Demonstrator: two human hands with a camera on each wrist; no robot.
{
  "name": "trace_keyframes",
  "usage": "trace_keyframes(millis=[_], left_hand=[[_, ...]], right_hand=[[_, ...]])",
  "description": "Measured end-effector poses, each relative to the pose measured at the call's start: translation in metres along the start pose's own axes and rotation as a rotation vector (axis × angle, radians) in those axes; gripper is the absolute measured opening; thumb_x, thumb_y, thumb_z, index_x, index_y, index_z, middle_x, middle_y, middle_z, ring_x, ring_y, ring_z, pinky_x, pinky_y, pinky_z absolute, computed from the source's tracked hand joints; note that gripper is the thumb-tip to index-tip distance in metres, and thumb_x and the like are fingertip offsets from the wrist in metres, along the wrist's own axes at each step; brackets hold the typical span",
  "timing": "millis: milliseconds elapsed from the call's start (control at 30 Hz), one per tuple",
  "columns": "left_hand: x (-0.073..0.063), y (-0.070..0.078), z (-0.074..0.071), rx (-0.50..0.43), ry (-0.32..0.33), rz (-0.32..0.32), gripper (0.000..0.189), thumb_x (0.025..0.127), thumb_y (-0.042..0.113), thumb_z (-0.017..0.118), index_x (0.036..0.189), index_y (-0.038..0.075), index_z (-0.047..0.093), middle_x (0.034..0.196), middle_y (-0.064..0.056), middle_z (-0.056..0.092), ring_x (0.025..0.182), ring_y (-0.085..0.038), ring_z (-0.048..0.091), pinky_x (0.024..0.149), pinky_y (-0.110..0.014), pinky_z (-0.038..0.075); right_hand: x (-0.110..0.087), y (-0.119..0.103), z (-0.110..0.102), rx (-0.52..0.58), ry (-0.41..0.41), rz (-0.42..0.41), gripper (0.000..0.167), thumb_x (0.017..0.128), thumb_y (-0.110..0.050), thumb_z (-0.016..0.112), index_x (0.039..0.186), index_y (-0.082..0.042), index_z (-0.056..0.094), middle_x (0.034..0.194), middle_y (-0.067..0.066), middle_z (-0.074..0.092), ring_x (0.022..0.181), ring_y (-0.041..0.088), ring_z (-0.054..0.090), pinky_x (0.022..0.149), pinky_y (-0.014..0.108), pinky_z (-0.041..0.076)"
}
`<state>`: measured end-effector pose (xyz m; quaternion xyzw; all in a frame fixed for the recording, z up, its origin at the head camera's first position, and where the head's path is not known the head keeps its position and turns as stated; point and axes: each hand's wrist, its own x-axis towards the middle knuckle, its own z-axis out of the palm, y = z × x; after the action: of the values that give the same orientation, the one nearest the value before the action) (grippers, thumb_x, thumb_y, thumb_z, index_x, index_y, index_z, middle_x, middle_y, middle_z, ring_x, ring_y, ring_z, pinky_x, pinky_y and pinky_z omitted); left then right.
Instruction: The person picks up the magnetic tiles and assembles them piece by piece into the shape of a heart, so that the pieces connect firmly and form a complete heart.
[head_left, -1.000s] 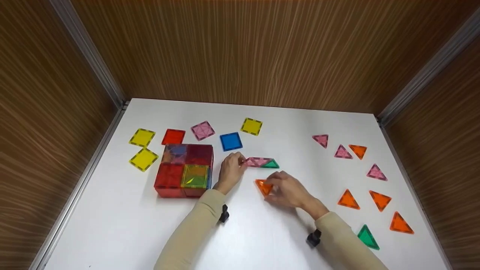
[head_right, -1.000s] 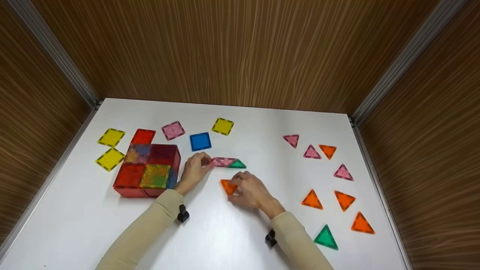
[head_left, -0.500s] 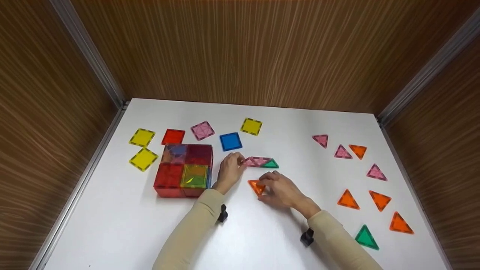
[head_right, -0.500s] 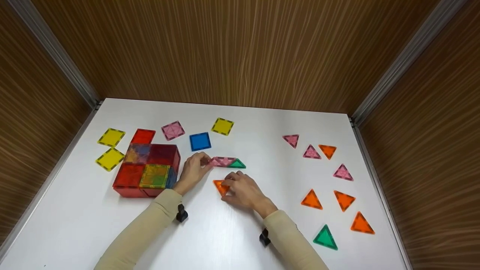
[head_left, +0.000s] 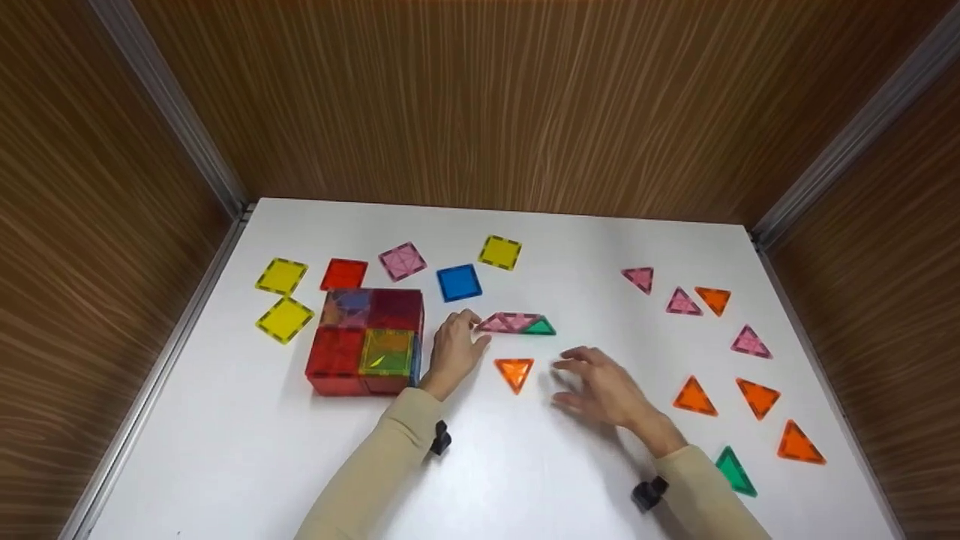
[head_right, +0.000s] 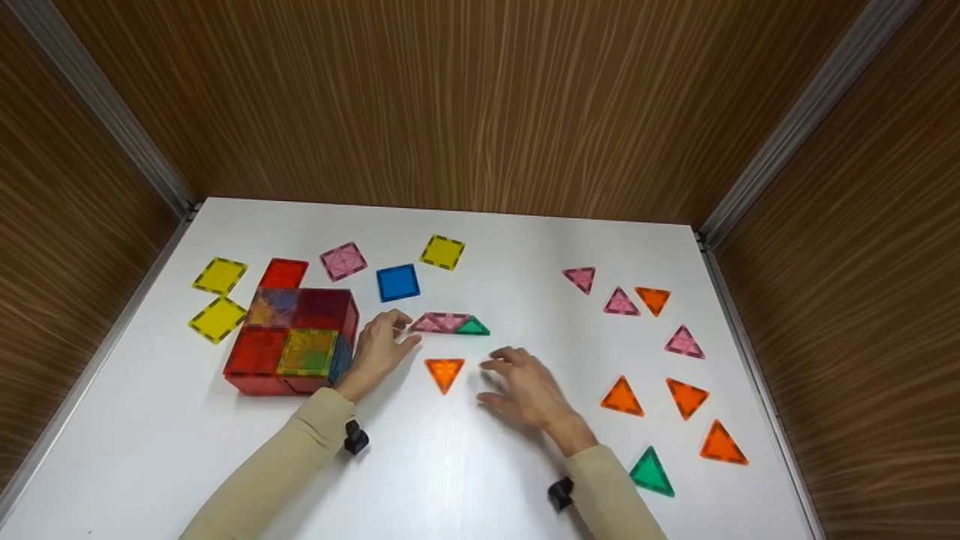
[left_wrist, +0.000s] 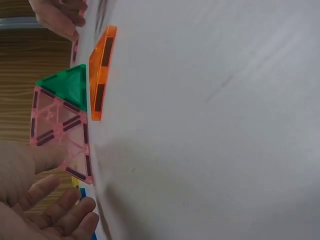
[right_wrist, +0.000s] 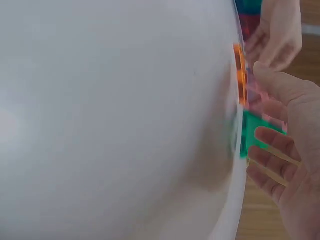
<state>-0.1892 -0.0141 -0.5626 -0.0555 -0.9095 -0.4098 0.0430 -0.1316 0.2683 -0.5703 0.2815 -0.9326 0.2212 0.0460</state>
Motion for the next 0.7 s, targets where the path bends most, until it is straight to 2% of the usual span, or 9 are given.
trace_keyframes(millis=[200,300,367,500,600,700], left_hand=[[-0.018,0.007,-0.005,-0.021,-0.142,-0.044,0.033,0.097,0.018,0.078,0.125,0.003,0.068,0.119,-0.018,0.070,0.109,-0.031,0.065,0.104,-0.045,0.056],[-0.027,0.008,-0.002,0.014,-0.216,-0.021,0.038,0.097,0.023,0.077,0.129,0.005,0.067,0.123,-0.015,0.069,0.112,-0.029,0.063,0.106,-0.043,0.055],[-0.033,0.008,0.000,0.051,-0.263,0.012,0.041,0.097,0.026,0.078,0.131,0.006,0.066,0.125,-0.014,0.068,0.113,-0.027,0.061,0.107,-0.043,0.055],[-0.042,0.009,0.004,0.143,-0.333,0.087,0.051,0.095,0.034,0.080,0.137,0.009,0.065,0.127,-0.010,0.066,0.115,-0.025,0.058,0.109,-0.042,0.051],[-0.045,0.008,0.007,0.202,-0.360,0.139,0.057,0.093,0.039,0.081,0.139,0.010,0.065,0.127,-0.008,0.064,0.115,-0.023,0.054,0.109,-0.040,0.048],[-0.045,0.007,0.009,0.235,-0.372,0.176,0.059,0.092,0.041,0.082,0.139,0.011,0.065,0.129,-0.008,0.061,0.117,-0.023,0.052,0.108,-0.039,0.047]], right_hand=[[-0.041,0.027,-0.024,-0.036,0.123,0.112,0.050,0.083,-0.026,0.091,0.127,-0.007,0.075,0.129,0.016,0.070,0.115,0.033,0.068,0.096,0.052,0.061],[-0.063,0.041,-0.037,-0.061,0.156,0.200,0.054,0.083,-0.029,0.090,0.129,-0.005,0.073,0.129,0.019,0.070,0.116,0.037,0.067,0.095,0.057,0.059],[-0.077,0.050,-0.047,-0.071,0.145,0.286,0.058,0.085,-0.035,0.089,0.132,-0.005,0.072,0.131,0.021,0.069,0.115,0.039,0.066,0.094,0.060,0.059],[-0.100,0.065,-0.063,-0.099,0.070,0.467,0.071,0.087,-0.053,0.083,0.138,-0.007,0.067,0.138,0.025,0.064,0.118,0.044,0.061,0.093,0.063,0.057],[-0.112,0.076,-0.070,-0.103,0.009,0.548,0.078,0.087,-0.061,0.079,0.141,-0.006,0.064,0.140,0.028,0.060,0.120,0.047,0.057,0.095,0.065,0.056],[-0.119,0.082,-0.072,-0.096,-0.033,0.586,0.081,0.088,-0.063,0.078,0.143,-0.005,0.062,0.141,0.030,0.058,0.123,0.049,0.054,0.097,0.068,0.053]])
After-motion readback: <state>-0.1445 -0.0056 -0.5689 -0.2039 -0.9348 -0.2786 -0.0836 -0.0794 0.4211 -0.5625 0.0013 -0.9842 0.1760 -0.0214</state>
